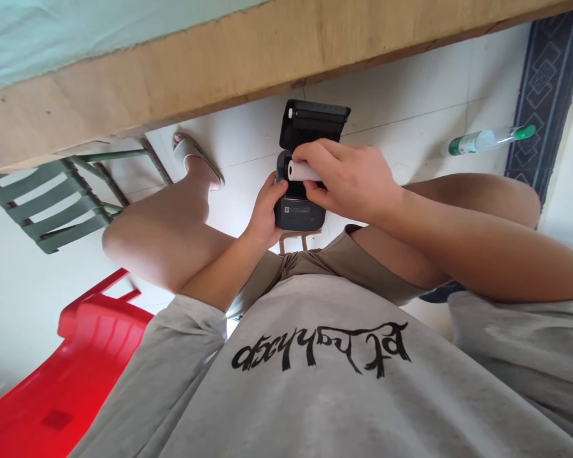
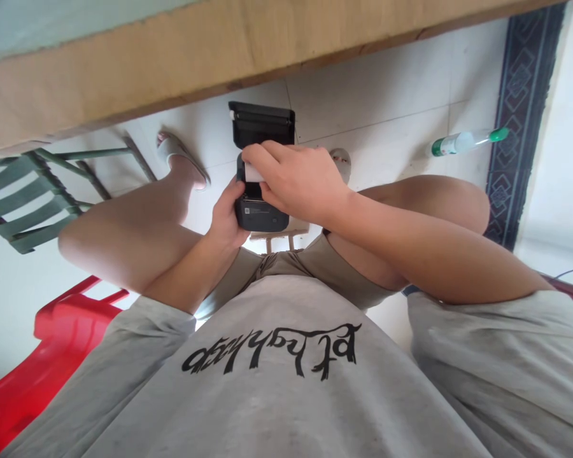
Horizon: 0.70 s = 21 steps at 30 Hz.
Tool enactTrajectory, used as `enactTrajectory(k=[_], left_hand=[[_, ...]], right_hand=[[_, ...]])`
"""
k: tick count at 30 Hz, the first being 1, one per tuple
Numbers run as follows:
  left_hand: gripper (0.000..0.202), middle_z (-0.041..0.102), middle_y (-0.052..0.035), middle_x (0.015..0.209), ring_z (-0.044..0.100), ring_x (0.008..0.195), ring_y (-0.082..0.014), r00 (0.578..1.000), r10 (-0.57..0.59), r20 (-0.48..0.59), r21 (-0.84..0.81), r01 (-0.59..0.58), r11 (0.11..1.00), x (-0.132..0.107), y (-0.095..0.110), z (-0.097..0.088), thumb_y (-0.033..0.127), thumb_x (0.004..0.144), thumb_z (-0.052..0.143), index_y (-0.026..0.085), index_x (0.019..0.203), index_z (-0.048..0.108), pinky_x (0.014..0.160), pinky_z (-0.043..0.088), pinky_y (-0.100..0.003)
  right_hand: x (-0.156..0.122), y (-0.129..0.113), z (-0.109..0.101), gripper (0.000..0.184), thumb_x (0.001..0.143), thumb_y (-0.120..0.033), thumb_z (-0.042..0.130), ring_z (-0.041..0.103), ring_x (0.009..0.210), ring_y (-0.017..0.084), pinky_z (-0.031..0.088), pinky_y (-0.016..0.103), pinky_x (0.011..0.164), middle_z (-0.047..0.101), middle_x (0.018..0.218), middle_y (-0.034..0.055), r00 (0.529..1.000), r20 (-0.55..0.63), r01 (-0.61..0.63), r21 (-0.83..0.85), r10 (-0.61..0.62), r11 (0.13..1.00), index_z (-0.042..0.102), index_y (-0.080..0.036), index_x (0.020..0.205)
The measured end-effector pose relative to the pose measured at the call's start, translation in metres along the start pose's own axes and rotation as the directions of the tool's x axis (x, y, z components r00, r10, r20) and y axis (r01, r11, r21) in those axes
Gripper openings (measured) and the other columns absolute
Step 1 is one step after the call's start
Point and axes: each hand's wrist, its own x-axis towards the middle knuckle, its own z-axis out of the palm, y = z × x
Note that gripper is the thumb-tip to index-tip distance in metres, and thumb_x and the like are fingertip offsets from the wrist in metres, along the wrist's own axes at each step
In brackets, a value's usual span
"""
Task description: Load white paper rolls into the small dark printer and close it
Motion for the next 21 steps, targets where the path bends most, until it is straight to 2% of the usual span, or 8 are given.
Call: enactTrajectory(k=[4,7,12,15,17,19,21], left_hand=[[0.04,0.072,0.0021,0.086,0.072,0.075,-0.015,1.0,0.004,0.018,-0.007,-0.004,1.0,0.0,0.0,-0.001,0.052,0.079,0.086,0.023,0.1,0.069,0.067,0.056,-0.029],[0.039,0.07,0.0029,0.083,0.07,0.072,-0.0145,1.0,-0.006,0.004,-0.011,0.006,1.0,-0.001,0.001,-0.001,0.051,0.078,0.087,0.024,0.098,0.068,0.065,0.055,-0.028],[0.034,0.07,0.0017,0.081,0.073,0.077,-0.0168,0.999,-0.009,-0.045,-0.029,0.008,1.0,-0.002,0.006,0.002,0.055,0.088,0.079,0.024,0.091,0.066,0.07,0.058,-0.03],[0.042,0.069,0.0,0.078,0.076,0.085,-0.0202,0.998,-0.012,-0.069,-0.057,0.008,0.998,-0.003,0.01,0.005,0.064,0.095,0.07,0.023,0.089,0.064,0.077,0.062,-0.033],[0.043,0.068,0.0,0.078,0.076,0.086,-0.0199,0.999,-0.009,-0.052,-0.066,0.005,0.998,-0.004,0.012,0.005,0.065,0.094,0.072,0.023,0.09,0.064,0.078,0.062,-0.033],[0.037,0.067,0.0015,0.079,0.072,0.08,-0.016,1.0,-0.009,-0.022,-0.047,0.008,0.999,-0.006,0.013,0.004,0.054,0.086,0.083,0.022,0.093,0.066,0.073,0.059,-0.029],[0.036,0.067,0.0037,0.079,0.067,0.074,-0.0121,1.0,-0.019,-0.009,-0.002,0.019,1.0,-0.007,0.012,0.002,0.038,0.075,0.092,0.022,0.095,0.067,0.067,0.054,-0.025]], right_hand=[[0.005,0.0,0.003,0.043,0.101,-0.029,0.042,0.063,0.093,0.015,0.017,0.028,0.072,0.078,0.125,0.0078,0.998,0.061,0.031,-0.068,-0.027,0.997,0.072,-0.02,0.131],[0.008,-0.003,0.002,0.042,0.102,-0.026,0.038,0.056,0.086,0.013,0.014,0.029,0.073,0.078,0.113,0.0066,0.993,0.116,0.042,-0.09,-0.032,0.995,0.076,-0.02,0.12],[0.009,-0.004,0.002,0.044,0.105,-0.031,0.033,0.053,0.096,0.013,0.013,0.03,0.074,0.076,0.111,0.0067,0.999,0.02,0.031,-0.068,-0.03,0.997,0.076,-0.02,0.106],[0.002,0.0,0.012,0.046,0.107,-0.033,0.034,0.049,0.091,0.011,0.011,0.03,0.073,0.073,0.097,0.0067,0.976,-0.097,0.19,-0.036,-0.193,0.981,0.075,-0.018,0.096],[-0.004,0.003,0.022,0.047,0.108,-0.035,0.035,0.046,0.086,0.01,0.011,0.03,0.072,0.069,0.086,0.0058,0.924,-0.178,0.337,-0.034,-0.337,0.941,0.074,-0.017,0.09],[-0.01,0.006,0.029,0.045,0.109,-0.036,0.038,0.047,0.086,0.01,0.011,0.03,0.072,0.069,0.084,0.0048,0.877,-0.21,0.432,-0.052,-0.433,0.9,0.074,-0.017,0.089],[-0.013,0.007,0.029,0.044,0.109,-0.042,0.042,0.051,0.09,0.01,0.012,0.029,0.071,0.073,0.09,0.0046,0.851,-0.212,0.481,-0.051,-0.48,0.875,0.075,-0.018,0.094]])
